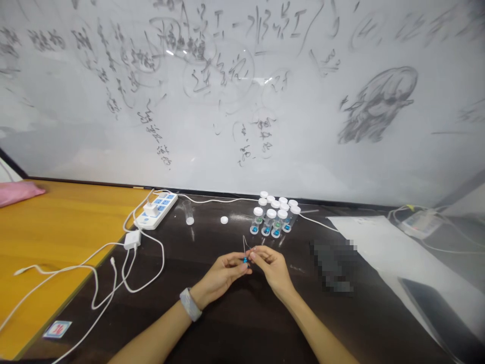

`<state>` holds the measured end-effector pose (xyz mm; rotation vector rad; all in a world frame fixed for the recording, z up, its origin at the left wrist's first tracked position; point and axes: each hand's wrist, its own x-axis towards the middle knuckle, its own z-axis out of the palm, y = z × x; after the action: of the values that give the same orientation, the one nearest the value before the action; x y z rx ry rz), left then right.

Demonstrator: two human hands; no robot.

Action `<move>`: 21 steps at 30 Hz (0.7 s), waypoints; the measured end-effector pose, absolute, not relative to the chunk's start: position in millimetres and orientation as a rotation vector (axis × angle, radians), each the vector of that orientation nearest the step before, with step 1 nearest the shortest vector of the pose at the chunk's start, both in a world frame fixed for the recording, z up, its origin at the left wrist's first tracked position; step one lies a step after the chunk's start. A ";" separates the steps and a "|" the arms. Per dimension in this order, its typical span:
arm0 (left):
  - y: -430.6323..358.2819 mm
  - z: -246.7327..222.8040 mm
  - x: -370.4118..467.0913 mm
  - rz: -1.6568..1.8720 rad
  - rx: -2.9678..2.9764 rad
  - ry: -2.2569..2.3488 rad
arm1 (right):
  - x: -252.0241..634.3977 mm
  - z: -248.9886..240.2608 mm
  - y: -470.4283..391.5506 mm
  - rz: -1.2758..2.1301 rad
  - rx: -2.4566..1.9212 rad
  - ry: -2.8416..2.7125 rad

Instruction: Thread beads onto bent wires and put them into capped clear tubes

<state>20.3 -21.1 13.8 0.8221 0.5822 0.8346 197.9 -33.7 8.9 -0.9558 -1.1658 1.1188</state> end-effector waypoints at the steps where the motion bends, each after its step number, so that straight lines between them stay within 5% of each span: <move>1: -21.4 14.5 20.4 0.833 0.824 0.583 | 197.8 8.7 -33.7 1.120 -0.956 -1.168; 21: -20.6 11.2 20.2 0.838 0.813 0.619 | 200.9 9.6 -34.9 0.967 -0.999 -1.340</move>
<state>20.2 -20.6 11.2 0.8128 0.6192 0.8382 200.9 -34.9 9.6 -0.9991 -1.3395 0.9668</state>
